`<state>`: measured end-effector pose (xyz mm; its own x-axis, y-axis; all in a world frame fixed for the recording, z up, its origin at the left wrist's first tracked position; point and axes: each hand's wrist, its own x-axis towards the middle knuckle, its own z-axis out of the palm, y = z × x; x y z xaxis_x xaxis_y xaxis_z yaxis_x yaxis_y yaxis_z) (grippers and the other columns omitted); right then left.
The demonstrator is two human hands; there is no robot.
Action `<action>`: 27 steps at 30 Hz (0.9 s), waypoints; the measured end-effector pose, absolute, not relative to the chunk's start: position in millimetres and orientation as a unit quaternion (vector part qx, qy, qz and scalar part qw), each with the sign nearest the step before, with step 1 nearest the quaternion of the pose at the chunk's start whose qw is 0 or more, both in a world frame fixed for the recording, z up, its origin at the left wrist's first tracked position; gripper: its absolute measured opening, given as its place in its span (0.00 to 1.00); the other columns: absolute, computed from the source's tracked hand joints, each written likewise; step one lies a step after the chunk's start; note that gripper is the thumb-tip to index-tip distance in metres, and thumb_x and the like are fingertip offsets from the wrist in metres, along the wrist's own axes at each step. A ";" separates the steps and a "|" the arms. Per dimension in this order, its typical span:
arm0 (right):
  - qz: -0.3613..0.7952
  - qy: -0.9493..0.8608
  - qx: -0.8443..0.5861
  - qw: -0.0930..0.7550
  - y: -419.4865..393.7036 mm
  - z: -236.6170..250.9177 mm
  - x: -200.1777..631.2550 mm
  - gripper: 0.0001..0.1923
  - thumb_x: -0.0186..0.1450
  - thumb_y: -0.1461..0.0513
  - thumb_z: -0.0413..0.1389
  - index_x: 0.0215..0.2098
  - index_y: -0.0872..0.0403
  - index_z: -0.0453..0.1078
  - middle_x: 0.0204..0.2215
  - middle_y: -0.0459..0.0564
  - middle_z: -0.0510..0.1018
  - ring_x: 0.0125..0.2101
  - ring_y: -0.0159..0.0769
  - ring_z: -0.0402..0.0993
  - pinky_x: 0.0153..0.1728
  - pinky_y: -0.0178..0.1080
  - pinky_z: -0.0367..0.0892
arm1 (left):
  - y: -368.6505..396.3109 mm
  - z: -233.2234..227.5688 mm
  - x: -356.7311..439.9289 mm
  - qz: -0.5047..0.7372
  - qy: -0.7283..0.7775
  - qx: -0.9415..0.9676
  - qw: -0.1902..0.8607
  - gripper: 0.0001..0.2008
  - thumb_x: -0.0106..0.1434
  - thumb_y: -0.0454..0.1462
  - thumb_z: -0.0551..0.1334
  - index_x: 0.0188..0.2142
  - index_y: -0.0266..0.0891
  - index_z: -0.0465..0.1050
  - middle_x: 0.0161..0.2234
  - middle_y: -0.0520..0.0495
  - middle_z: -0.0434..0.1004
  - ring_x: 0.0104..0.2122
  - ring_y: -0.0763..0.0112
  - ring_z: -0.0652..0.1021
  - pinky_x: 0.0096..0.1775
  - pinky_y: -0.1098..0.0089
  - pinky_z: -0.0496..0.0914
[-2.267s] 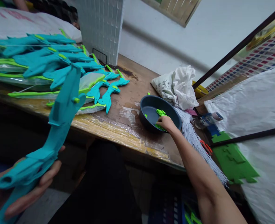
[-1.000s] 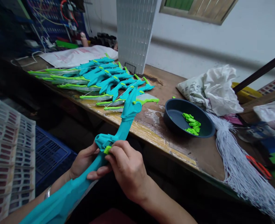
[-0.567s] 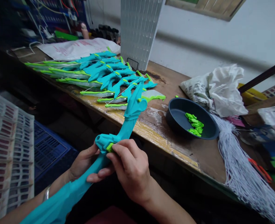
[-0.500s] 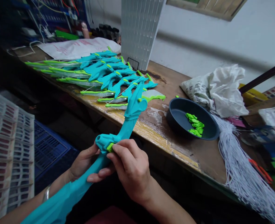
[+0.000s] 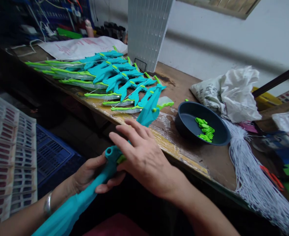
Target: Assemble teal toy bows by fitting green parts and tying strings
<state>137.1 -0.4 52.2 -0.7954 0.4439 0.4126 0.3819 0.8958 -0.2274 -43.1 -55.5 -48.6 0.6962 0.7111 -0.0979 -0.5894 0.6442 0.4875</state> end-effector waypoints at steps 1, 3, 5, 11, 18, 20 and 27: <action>0.084 -0.966 -0.178 0.168 4.7 60.9 137.2 0.24 0.60 0.60 0.70 0.52 0.51 0.71 0.51 0.56 0.76 0.52 0.52 0.72 0.52 0.53 0.71 | -58.1 -47.2 -41.9 0.366 0.157 0.226 0.889 0.25 0.64 0.56 0.63 0.39 0.33 0.76 0.24 0.46 0.72 0.15 0.79 0.68 0.13 0.82 0.57; 0.129 -0.983 -0.118 0.057 11.0 74.4 138.0 0.16 0.61 0.60 0.70 0.44 0.52 0.72 0.41 0.52 0.78 0.42 0.43 0.76 0.42 0.44 0.73 | -63.8 -44.9 -39.2 0.384 0.175 0.242 0.874 0.22 0.62 0.52 0.67 0.42 0.35 0.77 0.26 0.45 0.74 0.16 0.77 0.69 0.14 0.81 0.60; 0.144 -0.985 -0.098 0.010 11.3 80.9 140.1 0.12 0.63 0.59 0.68 0.41 0.54 0.72 0.35 0.49 0.77 0.35 0.38 0.75 0.34 0.40 0.70 | -68.0 -44.2 -36.6 0.390 0.171 0.239 0.873 0.21 0.63 0.51 0.66 0.45 0.37 0.77 0.28 0.44 0.77 0.18 0.75 0.72 0.15 0.80 0.63; 0.104 -0.989 -0.102 0.039 -9.8 72.8 149.4 0.12 0.72 0.56 0.58 0.44 0.58 0.72 0.39 0.54 0.77 0.38 0.38 0.73 0.39 0.40 0.68 | -64.8 -58.2 -35.9 0.378 0.182 0.246 0.874 0.14 0.66 0.41 0.62 0.39 0.31 0.79 0.31 0.41 0.78 0.23 0.72 0.76 0.24 0.75 0.71; 0.034 -0.994 -0.064 0.087 -34.3 54.5 159.1 0.14 0.76 0.67 0.45 0.39 0.60 0.72 0.38 0.55 0.75 0.37 0.38 0.68 0.39 0.41 0.69 | -70.7 -72.2 -32.8 0.327 0.205 0.216 0.897 0.12 0.60 0.35 0.70 0.43 0.35 0.77 0.38 0.42 0.79 0.34 0.65 0.79 0.37 0.68 0.75; 0.012 -0.994 -0.051 0.094 -39.7 48.2 164.8 0.12 0.75 0.68 0.47 0.41 0.61 0.72 0.38 0.56 0.74 0.38 0.39 0.69 0.42 0.42 0.70 | -72.4 -69.8 -29.7 0.305 0.224 0.208 0.902 0.18 0.59 0.37 0.71 0.47 0.35 0.75 0.38 0.43 0.78 0.33 0.66 0.79 0.37 0.68 0.74; -0.072 -0.993 -0.019 0.096 -54.1 33.9 182.7 0.14 0.73 0.68 0.47 0.47 0.65 0.74 0.41 0.61 0.79 0.41 0.45 0.76 0.46 0.47 0.73 | -72.9 -53.0 -25.2 0.238 0.257 0.259 0.900 0.22 0.58 0.45 0.73 0.45 0.35 0.72 0.32 0.52 0.71 0.30 0.76 0.71 0.34 0.76 0.65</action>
